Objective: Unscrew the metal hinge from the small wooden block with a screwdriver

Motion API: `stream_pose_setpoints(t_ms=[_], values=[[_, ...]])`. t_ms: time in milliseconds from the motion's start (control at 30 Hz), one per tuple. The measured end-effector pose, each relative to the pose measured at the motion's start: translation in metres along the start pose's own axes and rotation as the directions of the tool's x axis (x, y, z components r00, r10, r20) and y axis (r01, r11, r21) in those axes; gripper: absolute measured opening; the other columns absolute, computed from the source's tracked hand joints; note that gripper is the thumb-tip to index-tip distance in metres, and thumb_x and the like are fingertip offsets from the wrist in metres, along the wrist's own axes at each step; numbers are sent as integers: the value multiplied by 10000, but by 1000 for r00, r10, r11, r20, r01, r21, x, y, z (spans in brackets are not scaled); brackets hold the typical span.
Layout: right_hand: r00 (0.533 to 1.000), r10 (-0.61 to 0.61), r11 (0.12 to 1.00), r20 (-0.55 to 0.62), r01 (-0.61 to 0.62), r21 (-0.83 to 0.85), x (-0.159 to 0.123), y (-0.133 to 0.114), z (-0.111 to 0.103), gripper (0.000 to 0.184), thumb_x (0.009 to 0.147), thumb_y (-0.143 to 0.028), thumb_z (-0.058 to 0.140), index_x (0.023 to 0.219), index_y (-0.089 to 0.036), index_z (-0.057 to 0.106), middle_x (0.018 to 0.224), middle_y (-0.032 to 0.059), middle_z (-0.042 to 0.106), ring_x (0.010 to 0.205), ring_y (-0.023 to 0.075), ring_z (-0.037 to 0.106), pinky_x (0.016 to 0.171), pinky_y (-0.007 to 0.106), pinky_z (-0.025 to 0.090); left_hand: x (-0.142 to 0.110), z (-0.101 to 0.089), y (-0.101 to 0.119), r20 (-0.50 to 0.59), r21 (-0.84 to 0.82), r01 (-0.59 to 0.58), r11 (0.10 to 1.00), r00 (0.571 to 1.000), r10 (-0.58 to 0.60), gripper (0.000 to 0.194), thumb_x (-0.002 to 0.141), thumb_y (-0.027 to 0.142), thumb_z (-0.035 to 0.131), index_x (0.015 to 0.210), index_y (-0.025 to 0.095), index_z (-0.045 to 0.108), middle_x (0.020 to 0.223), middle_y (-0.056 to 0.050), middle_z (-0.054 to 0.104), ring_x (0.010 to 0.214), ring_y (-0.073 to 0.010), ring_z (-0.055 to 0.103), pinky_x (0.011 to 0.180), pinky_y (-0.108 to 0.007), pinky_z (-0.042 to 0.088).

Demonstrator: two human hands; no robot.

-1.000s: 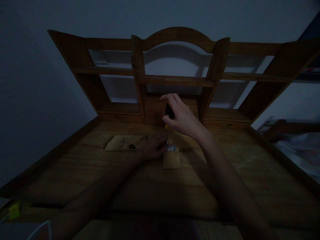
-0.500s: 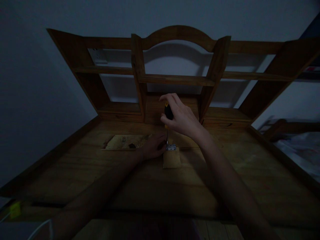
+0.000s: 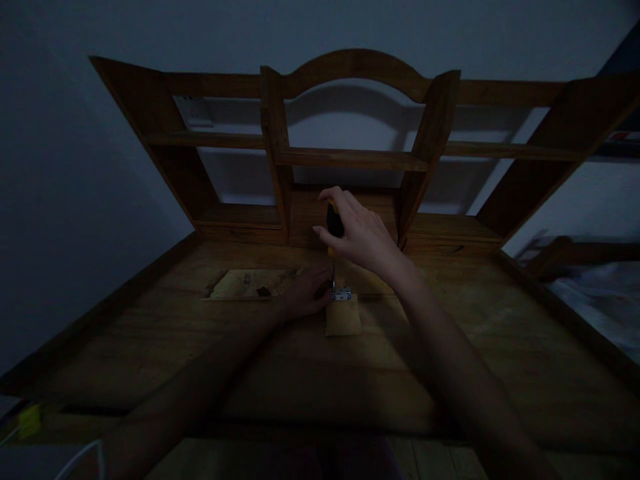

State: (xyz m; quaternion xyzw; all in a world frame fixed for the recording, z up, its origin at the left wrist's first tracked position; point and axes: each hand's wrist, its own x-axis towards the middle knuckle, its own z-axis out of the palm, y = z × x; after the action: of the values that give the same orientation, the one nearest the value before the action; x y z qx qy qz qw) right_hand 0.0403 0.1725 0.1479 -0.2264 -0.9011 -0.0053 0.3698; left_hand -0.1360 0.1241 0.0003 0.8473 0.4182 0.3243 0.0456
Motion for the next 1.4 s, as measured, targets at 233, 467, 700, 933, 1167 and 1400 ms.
stream_pose_setpoints(t_ms=[233,467,700,933,1167,1400], values=[[1000,-14,994,-1,14,106,0,1,-1,496,865,-212,545,1351,-214,444,1332,80,504,1138,248,559,984,397,456,-2,1,-2,6,33,29,999,1000,-30,272,925,230,508,1186,187,572,1231,-93,592,1162,-240,553,1020,-410,465],[997,-61,989,-56,69,134,3,10,4,399,945,-330,564,1309,-199,469,1273,77,549,1155,233,549,1040,394,432,-2,0,-1,23,33,31,999,999,-32,298,929,229,498,1215,179,565,1259,-99,576,1197,-240,537,1045,-410,449],[997,-69,983,-40,75,167,3,3,-1,569,861,-171,500,1426,-222,456,1288,77,544,1124,218,548,1018,374,441,-1,-1,0,29,66,57,996,998,-59,244,896,215,522,1129,177,581,1172,-94,608,1102,-247,568,961,-406,478],[996,-82,986,-46,88,142,4,6,2,488,930,-246,514,1415,-220,456,1313,77,556,1142,233,558,1029,401,435,-1,-1,0,34,20,39,999,999,-40,285,894,210,516,1174,194,565,1240,-87,592,1152,-247,553,1000,-415,466],[1000,-10,990,11,9,144,1,1,-6,603,873,-211,516,1464,-229,401,1370,94,503,1209,273,528,1008,435,447,-2,0,-1,14,13,26,1000,1000,-26,247,918,222,518,1156,185,571,1221,-85,588,1150,-229,547,1009,-396,463],[999,-37,994,-21,39,99,2,7,-2,425,934,-279,530,1353,-230,475,1243,75,558,1112,241,562,995,411,449,0,-2,1,26,-2,28,1000,999,-28,264,909,196,514,1168,195,564,1260,-75,583,1154,-221,548,1022,-389,457]])
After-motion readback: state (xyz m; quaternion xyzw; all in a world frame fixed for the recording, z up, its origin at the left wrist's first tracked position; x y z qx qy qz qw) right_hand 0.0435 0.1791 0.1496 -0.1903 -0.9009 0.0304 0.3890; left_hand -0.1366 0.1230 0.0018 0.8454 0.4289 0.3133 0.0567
